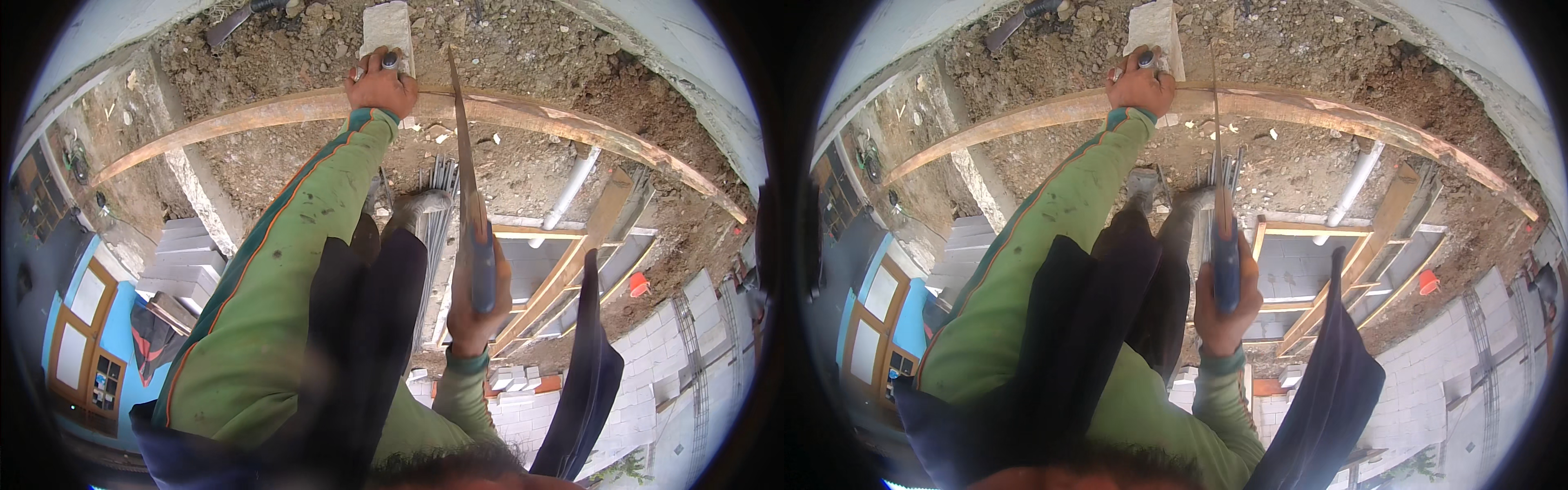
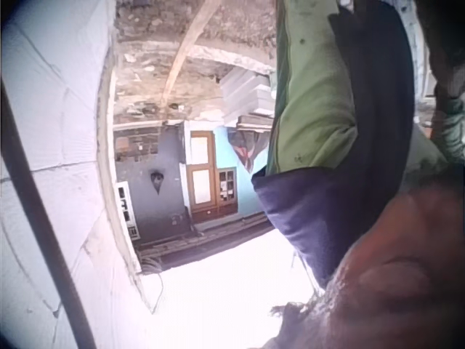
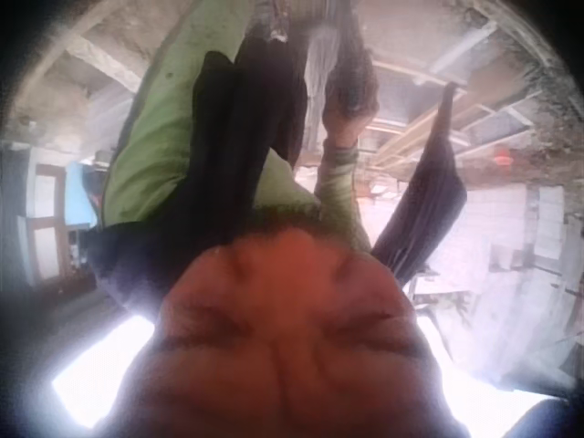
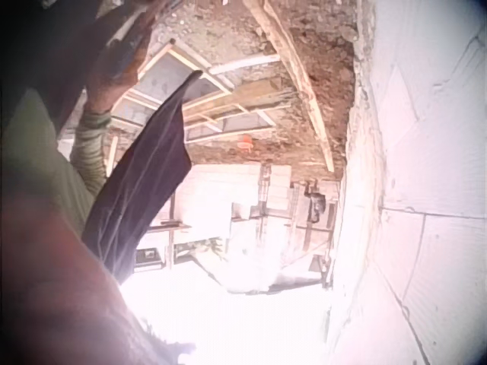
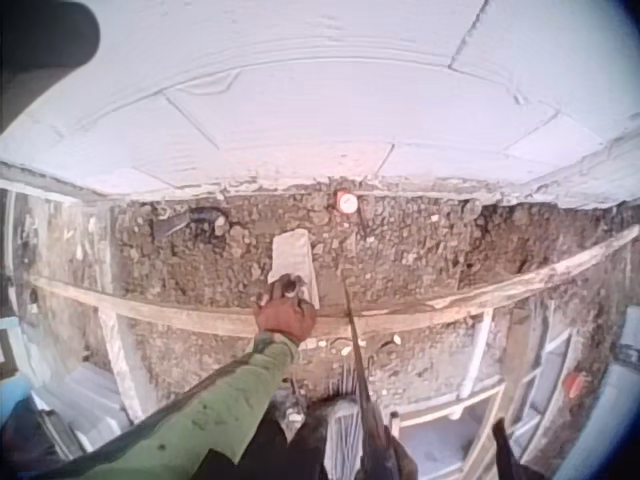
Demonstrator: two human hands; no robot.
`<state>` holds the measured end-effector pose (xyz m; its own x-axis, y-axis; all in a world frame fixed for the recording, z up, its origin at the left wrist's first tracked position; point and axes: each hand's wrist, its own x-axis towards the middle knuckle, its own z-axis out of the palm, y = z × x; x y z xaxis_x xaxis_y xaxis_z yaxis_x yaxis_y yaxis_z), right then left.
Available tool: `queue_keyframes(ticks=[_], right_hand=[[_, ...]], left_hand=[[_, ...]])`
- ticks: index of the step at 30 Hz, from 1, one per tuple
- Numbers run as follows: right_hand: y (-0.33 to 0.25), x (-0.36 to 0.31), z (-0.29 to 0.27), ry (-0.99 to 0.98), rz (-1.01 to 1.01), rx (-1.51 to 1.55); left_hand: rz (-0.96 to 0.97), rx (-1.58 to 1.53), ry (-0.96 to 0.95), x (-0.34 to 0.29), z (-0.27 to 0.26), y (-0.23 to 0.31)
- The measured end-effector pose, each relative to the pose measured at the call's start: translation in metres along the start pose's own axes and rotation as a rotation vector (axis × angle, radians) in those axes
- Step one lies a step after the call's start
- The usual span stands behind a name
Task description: The person measures a curved wooden plank with a tape measure, marks it with a pencil, and then cuts a section off using a hand saw.
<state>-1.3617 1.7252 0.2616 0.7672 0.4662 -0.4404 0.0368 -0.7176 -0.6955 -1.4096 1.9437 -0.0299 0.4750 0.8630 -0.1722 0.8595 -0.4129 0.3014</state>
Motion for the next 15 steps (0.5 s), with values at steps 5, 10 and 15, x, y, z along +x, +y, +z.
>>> queue_keyframes(ticks=[5, 10, 15], right_hand=[[0.013, 0.085, 0.054, -0.114, 0.065, 0.152], [-0.005, -0.074, -0.040, -0.081, 0.277, 0.236], [-0.017, 0.103, 0.062, -0.030, 0.127, 0.157]], left_hand=[[-0.098, 0.014, -0.088, -0.006, -0.014, 0.007], [-0.010, -0.017, 0.025, -0.004, 0.002, -0.002], [0.013, -0.044, 0.008, -0.005, 0.007, 0.004]])
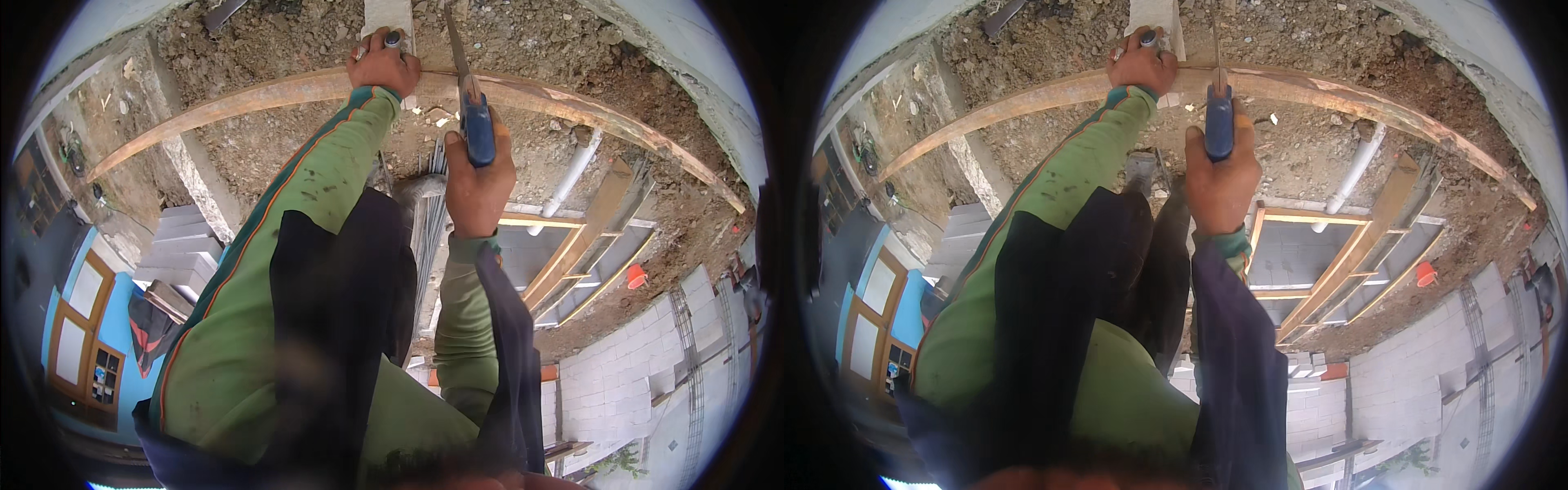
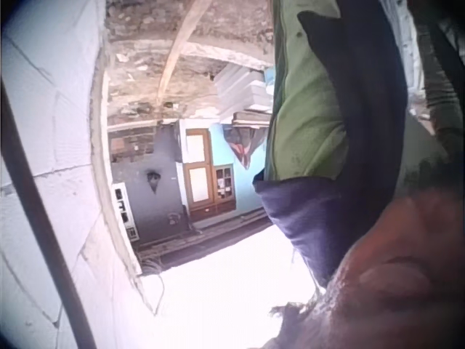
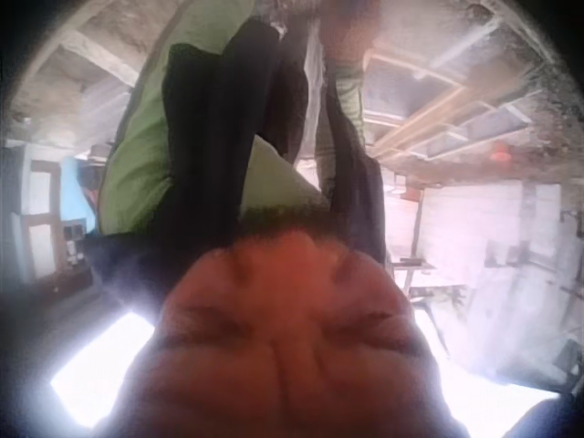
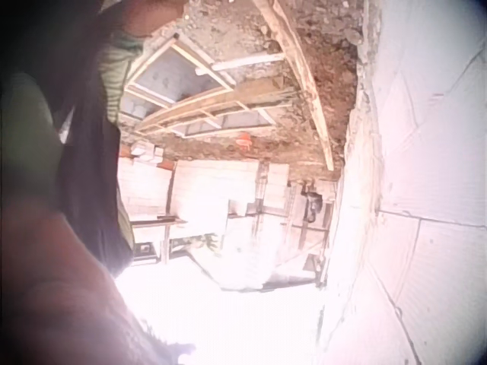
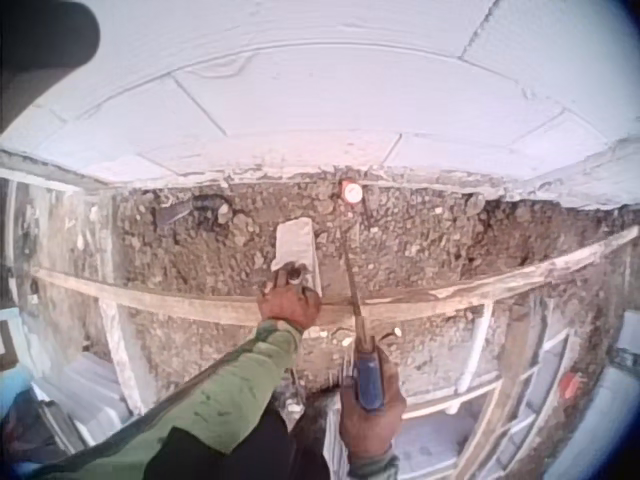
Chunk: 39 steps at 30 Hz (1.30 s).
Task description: The person measures a curved wooden plank with a tape measure, marks it with a pencil, and then cuts a section off using a hand saw.
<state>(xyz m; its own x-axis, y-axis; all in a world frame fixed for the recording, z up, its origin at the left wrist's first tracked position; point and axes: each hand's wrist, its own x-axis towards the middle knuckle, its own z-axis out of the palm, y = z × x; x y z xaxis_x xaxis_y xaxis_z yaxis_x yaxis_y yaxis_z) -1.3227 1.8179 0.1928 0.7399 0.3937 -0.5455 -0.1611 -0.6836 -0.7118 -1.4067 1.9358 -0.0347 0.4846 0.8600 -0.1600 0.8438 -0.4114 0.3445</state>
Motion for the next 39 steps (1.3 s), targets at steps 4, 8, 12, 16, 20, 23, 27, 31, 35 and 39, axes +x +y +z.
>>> queue_keyframes(ticks=[4, 8, 12, 16, 20, 23, 27, 31, 35, 39], right_hand=[[0.024, -0.105, -0.073, -0.034, -0.099, -0.143], [0.014, -0.165, -0.091, 0.039, 0.062, 0.227], [0.014, -0.005, -0.006, 0.001, -0.054, -0.044], [0.022, -0.083, -0.058, -0.057, -0.091, -0.130], [0.024, -0.164, -0.092, 0.158, 0.280, 0.423], [0.022, -0.042, -0.023, 0.056, 0.013, 0.106], [0.015, -0.042, -0.035, -0.062, 0.067, -0.057], [0.016, -0.192, -0.108, 0.063, 0.135, 0.271], [0.031, -0.049, -0.033, 0.052, -0.018, 0.037], [0.007, -0.019, -0.030, -0.099, 0.004, -0.061]], left_hand=[[-0.072, 0.008, -0.011, 0.011, -0.006, -0.014], [-0.044, 0.062, 0.018, 0.005, -0.007, -0.001], [0.014, 0.051, -0.080, -0.004, -0.001, 0.002], [-0.048, -0.022, -0.082, -0.012, -0.019, 0.017], [-0.051, 0.013, -0.009, 0.003, -0.006, -0.002], [0.007, 0.020, 0.032, 0.001, 0.003, -0.004], [-0.111, -0.043, -0.112, -0.002, -0.020, -0.005], [-0.096, 0.004, -0.103, -0.001, -0.018, -0.001], [0.001, 0.015, -0.048, 0.001, 0.006, -0.004], [-0.020, 0.083, -0.150, -0.032, -0.009, 0.008]])
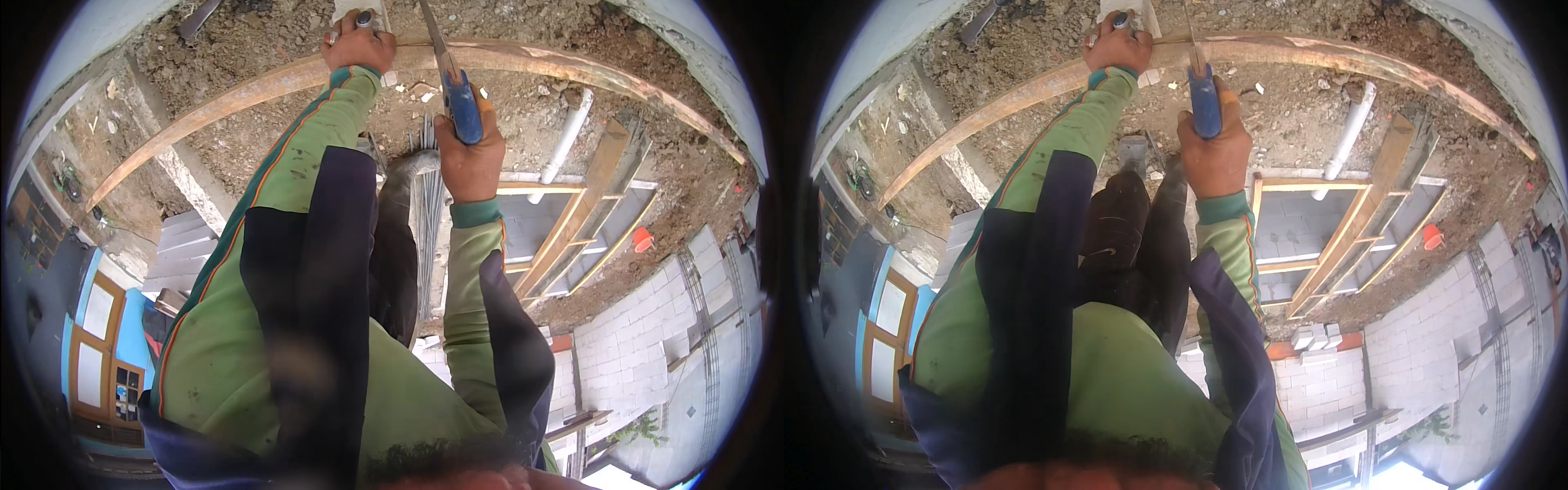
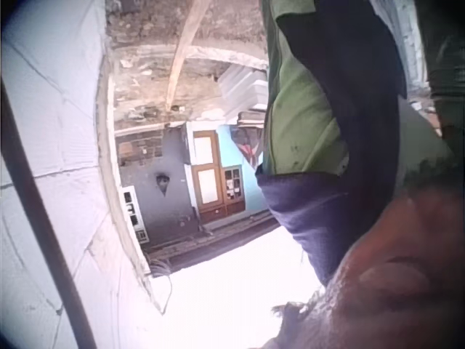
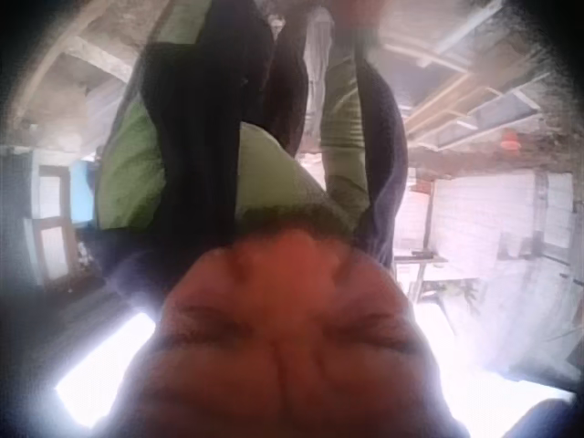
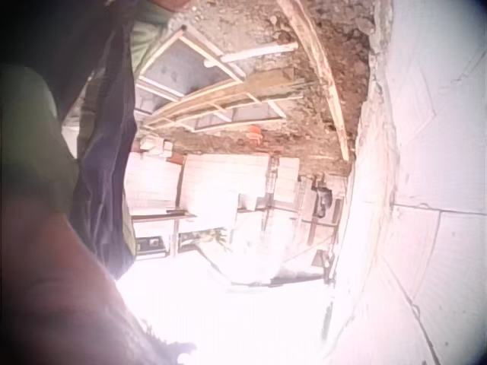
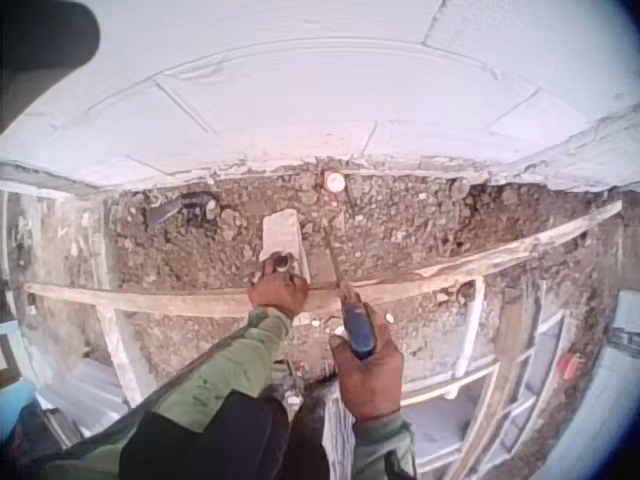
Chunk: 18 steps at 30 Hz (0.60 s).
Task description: The person measures a curved wooden plank with a tape measure, marks it with a pencil, and then cuts a section off using a hand saw.
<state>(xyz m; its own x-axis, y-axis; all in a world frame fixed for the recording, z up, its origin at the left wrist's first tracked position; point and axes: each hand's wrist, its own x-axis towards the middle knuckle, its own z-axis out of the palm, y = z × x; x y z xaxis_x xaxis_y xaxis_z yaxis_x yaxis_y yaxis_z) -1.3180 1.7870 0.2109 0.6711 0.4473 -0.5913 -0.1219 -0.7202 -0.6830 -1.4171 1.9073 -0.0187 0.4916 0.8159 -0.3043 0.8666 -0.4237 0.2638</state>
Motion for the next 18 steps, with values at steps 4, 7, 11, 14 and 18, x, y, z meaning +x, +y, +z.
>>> queue_keyframes(ticks=[4, 7, 11, 14, 18], right_hand=[[-0.004, -0.099, -0.041, -0.132, 0.511, -0.456], [0.033, -0.091, -0.015, 0.114, 0.057, -0.127], [0.006, 0.033, 0.023, 0.113, -0.012, 0.008], [0.006, -0.059, -0.031, -0.010, -0.065, -0.094], [0.016, -0.166, -0.064, 0.124, 0.144, 0.176]], left_hand=[[-0.069, -0.064, 0.067, 0.031, -0.019, -0.010], [0.008, -0.045, 0.121, 0.032, -0.008, -0.009], [0.084, -0.072, 0.154, 0.039, 0.010, 0.001], [-0.082, -0.038, 0.138, 0.020, 0.009, -0.020], [-0.024, -0.087, 0.148, 0.032, -0.016, -0.004]])
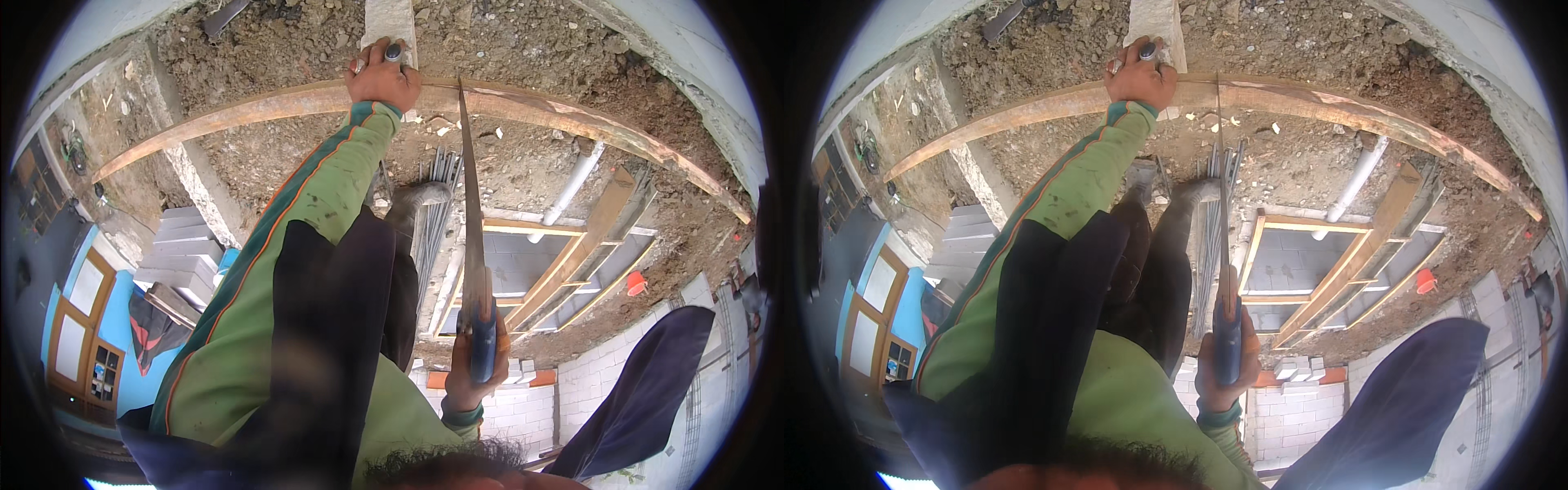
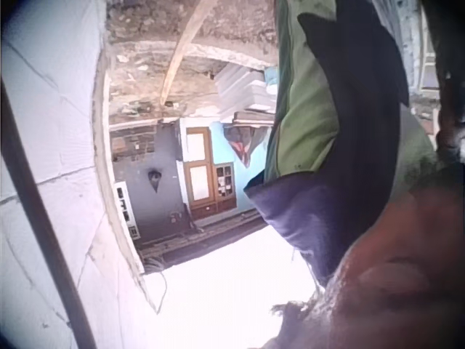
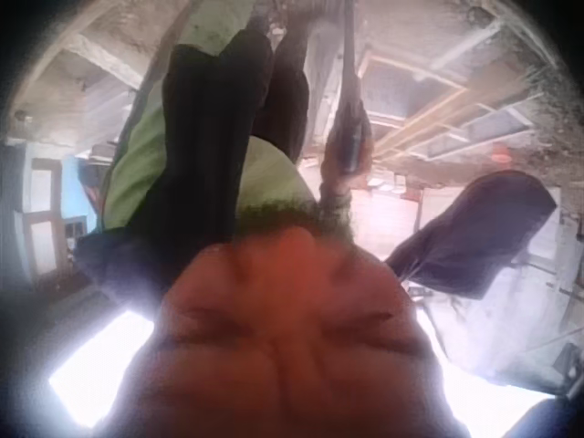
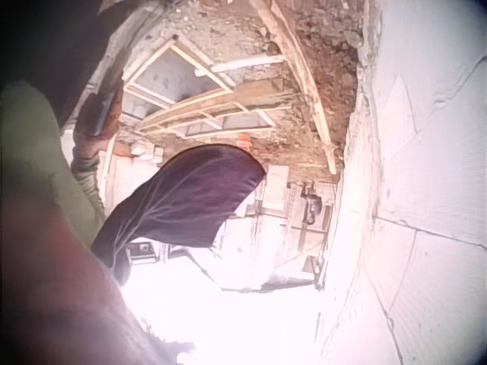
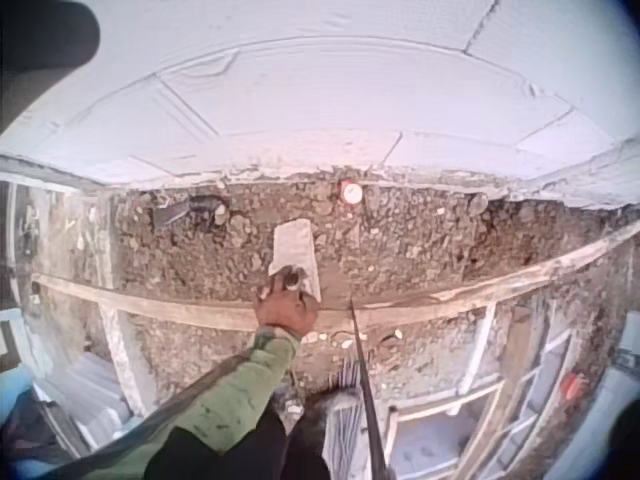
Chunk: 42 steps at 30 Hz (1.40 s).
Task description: The person measures a curved wooden plank with a tape measure, marks it with a pencil, and then cuts a section off using a hand saw.
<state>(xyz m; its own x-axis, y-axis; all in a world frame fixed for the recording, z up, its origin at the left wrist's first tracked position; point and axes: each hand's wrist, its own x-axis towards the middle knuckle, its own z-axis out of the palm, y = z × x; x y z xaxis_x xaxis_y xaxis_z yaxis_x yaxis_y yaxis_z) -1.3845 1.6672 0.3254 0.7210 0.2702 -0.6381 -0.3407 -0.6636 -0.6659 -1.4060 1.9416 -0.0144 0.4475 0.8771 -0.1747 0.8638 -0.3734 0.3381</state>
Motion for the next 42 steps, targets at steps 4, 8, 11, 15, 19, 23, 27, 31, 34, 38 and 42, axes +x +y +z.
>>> queue_keyframes(ticks=[4, 8, 11, 15, 19, 23, 27, 31, 34, 38, 42], right_hand=[[0.002, 0.158, 0.121, 0.052, -0.240, -0.182], [-0.013, 0.101, 0.044, -0.152, -0.089, -0.264], [-0.029, 0.006, -0.008, -0.100, -0.049, -0.193], [0.014, 0.129, 0.076, 0.000, -0.187, -0.189], [-0.024, 0.140, 0.083, -0.029, -0.144, -0.229], [-0.019, 0.030, 0.010, -0.059, -0.141, 0.024], [-0.002, 0.140, 0.077, -0.046, -0.119, -0.163], [-0.019, 0.162, 0.097, -0.135, -0.235, -0.103], [-0.031, 0.052, 0.027, -0.076, -0.162, -0.176], [0.002, 0.105, 0.057, -0.017, -0.153, -0.086], [-0.021, 0.210, 0.115, -0.091, -0.124, -0.118]], left_hand=[[0.038, 0.094, -0.077, 0.005, 0.021, -0.001], [-0.135, 0.091, -0.192, -0.005, 0.008, -0.019], [-0.019, 0.014, 0.022, -0.004, 0.012, -0.009], [0.027, -0.022, 0.013, -0.002, 0.011, -0.002], [-0.053, 0.040, -0.147, 0.000, 0.010, -0.001], [-0.027, 0.047, 0.001, -0.004, 0.018, -0.011], [0.000, 0.027, -0.095, 0.002, 0.015, -0.008], [-0.041, 0.054, -0.119, 0.000, 0.001, 0.004], [-0.091, 0.036, -0.010, 0.015, 0.003, -0.013], [-0.028, 0.035, -0.078, 0.005, 0.005, -0.003], [-0.003, 0.046, -0.198, 0.032, 0.003, 0.006]])
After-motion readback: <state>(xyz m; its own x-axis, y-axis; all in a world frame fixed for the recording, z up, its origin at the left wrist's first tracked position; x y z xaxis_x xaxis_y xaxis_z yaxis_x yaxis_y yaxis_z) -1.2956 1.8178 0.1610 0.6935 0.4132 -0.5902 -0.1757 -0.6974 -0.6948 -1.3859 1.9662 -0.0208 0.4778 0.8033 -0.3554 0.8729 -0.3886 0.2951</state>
